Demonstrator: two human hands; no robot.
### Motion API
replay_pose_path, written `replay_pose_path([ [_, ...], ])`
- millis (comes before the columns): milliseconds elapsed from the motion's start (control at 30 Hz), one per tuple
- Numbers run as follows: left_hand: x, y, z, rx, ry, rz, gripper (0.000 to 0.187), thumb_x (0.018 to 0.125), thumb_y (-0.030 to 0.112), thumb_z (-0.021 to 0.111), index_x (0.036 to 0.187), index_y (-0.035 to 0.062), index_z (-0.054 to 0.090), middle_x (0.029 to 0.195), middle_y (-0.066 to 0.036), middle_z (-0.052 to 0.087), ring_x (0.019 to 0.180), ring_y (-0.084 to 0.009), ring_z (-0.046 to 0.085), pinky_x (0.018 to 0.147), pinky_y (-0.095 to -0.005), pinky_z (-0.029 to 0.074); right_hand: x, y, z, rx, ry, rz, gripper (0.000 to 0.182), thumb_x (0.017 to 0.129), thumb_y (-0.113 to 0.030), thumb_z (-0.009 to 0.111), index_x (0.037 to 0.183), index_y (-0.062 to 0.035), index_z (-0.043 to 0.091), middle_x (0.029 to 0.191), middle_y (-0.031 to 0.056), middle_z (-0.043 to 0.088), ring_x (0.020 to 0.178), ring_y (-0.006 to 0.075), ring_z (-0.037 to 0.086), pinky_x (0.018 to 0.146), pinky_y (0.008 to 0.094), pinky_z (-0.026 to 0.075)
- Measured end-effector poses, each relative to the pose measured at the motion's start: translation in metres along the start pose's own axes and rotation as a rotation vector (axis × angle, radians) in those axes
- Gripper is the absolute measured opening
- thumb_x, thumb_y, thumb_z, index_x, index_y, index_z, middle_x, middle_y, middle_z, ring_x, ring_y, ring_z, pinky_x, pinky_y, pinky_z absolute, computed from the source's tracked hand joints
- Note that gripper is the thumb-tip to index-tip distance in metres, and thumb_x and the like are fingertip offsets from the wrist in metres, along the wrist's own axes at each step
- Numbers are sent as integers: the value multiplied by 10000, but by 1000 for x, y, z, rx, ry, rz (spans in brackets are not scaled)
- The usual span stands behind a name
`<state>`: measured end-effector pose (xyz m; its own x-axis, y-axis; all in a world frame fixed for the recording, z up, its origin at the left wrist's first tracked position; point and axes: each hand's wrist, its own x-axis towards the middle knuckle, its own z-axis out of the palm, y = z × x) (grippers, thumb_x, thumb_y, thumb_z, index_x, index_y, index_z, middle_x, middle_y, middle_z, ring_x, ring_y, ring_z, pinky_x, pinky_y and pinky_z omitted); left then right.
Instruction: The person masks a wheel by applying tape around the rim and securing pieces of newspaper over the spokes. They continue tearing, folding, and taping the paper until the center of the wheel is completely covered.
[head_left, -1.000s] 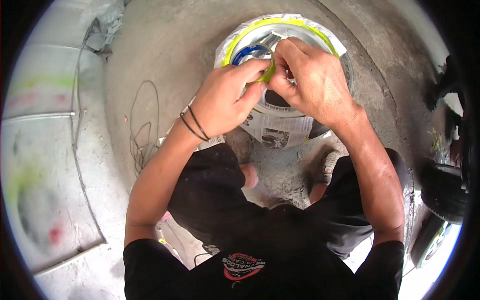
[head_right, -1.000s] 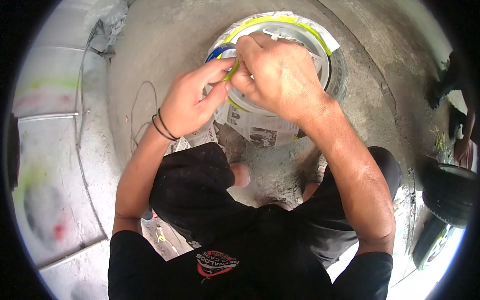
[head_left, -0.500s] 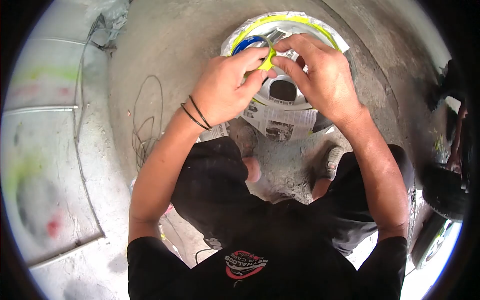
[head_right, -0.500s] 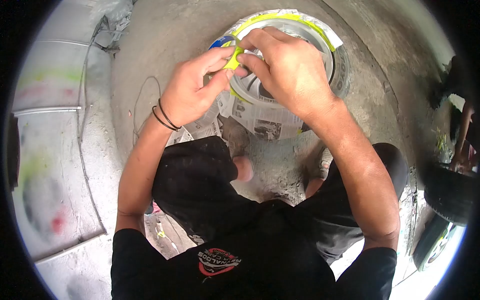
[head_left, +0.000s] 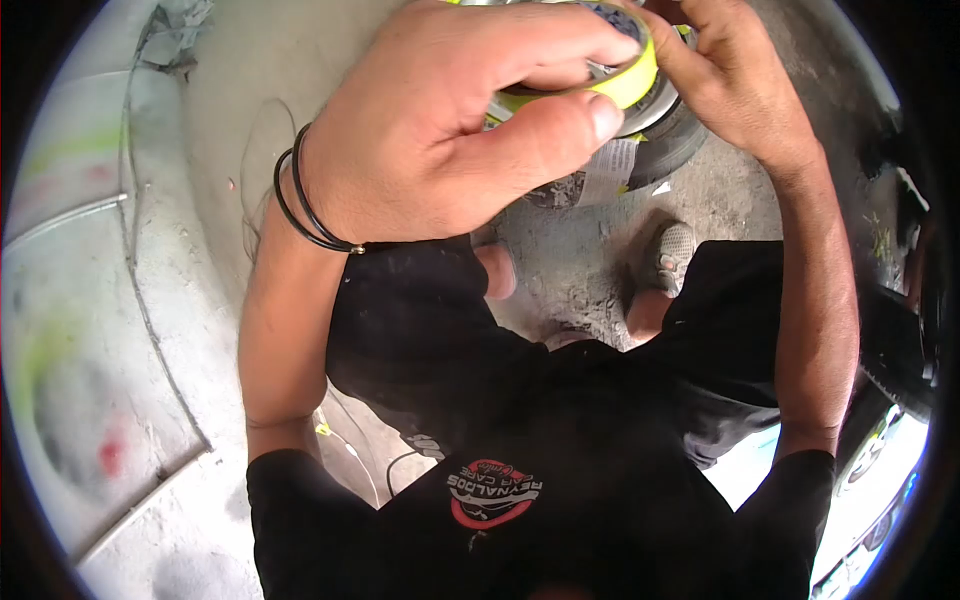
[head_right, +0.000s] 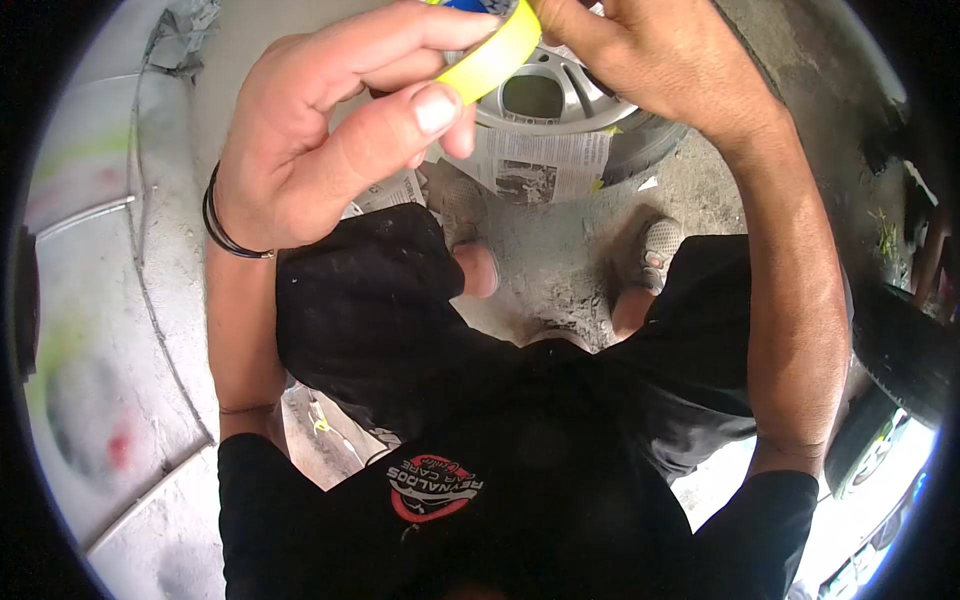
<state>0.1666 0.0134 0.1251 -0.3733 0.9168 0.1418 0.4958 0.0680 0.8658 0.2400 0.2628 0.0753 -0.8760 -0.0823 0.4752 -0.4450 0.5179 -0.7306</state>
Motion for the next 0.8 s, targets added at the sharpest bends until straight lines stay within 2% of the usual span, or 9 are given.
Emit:
replay_pose_path([
  [167,9,-10,-6,117,37,69,246,1112,105,627,1292,-14,745,747,-75,749,682,-153,774,608,-295,588,4,22,-2,14,-31,-51,71,1038,-24,678,1099,12,686,937,89,713,866,163,681,795,342,577],
  [300,12,-18,-12,311,3,-75,221,1104,134,658,1291,76,760,750,-69,760,703,-179,797,625,-289,585,6,12,9,-155,-43,-52,74,1026,-27,673,1090,11,679,936,134,707,863,222,697,797,370,577],
  [367,7,-26,-19,433,-11,-54,300,1138,150,592,1362,-19,699,812,-42,736,734,-89,656,668,-282,513,8,31,10,-108,-7,-87,75,1012,-34,672,1074,8,674,953,172,710,858,279,709,802,390,578],
  [433,4,-25,-21,391,21,-81,259,1137,143,575,1303,-9,702,778,-33,703,714,-89,636,660,-289,501,10,31,7,-125,-26,-128,73,1001,-58,670,1050,-4,678,945,183,717,842,291,709,771,408,583],
  [500,1,-24,-18,360,30,-127,228,1136,137,558,1244,1,706,743,-25,669,695,-88,617,652,-296,489,7,20,5,-43,-71,20,78,995,-67,672,1039,-3,673,911,174,713,820,271,702,741,412,578],
  [567,2,-27,-17,485,136,-139,177,1085,116,574,1140,16,710,756,-132,678,635,-254,648,630,-396,507,5,-9,-2,10,-88,98,80,991,-75,668,1015,1,662,898,157,714,809,241,696,718,404,573],
  [633,6,-44,-27,550,200,-178,193,1087,132,578,1155,14,715,759,-116,680,649,-228,642,639,-397,507,11,-23,-2,-79,-149,234,91,1000,-75,696,1001,4,652,875,142,713,820,220,695,733,380,570],
  [700,1,-60,-43,619,272,-218,210,1088,148,583,1170,13,721,761,-100,682,663,-201,635,648,-398,508,6,-1,9,-86,84,-74,141,956,-136,698,1048,-32,722,867,176,754,822,387,761,751,489,591],
  [800,11,-75,-59,294,495,-237,278,1131,206,586,1251,28,762,832,12,663,759,-94,588,689,-322,475,15,1,6,-148,144,-57,156,949,-175,676,1008,-39,725,814,192,741,815,429,754,754,526,593],
])
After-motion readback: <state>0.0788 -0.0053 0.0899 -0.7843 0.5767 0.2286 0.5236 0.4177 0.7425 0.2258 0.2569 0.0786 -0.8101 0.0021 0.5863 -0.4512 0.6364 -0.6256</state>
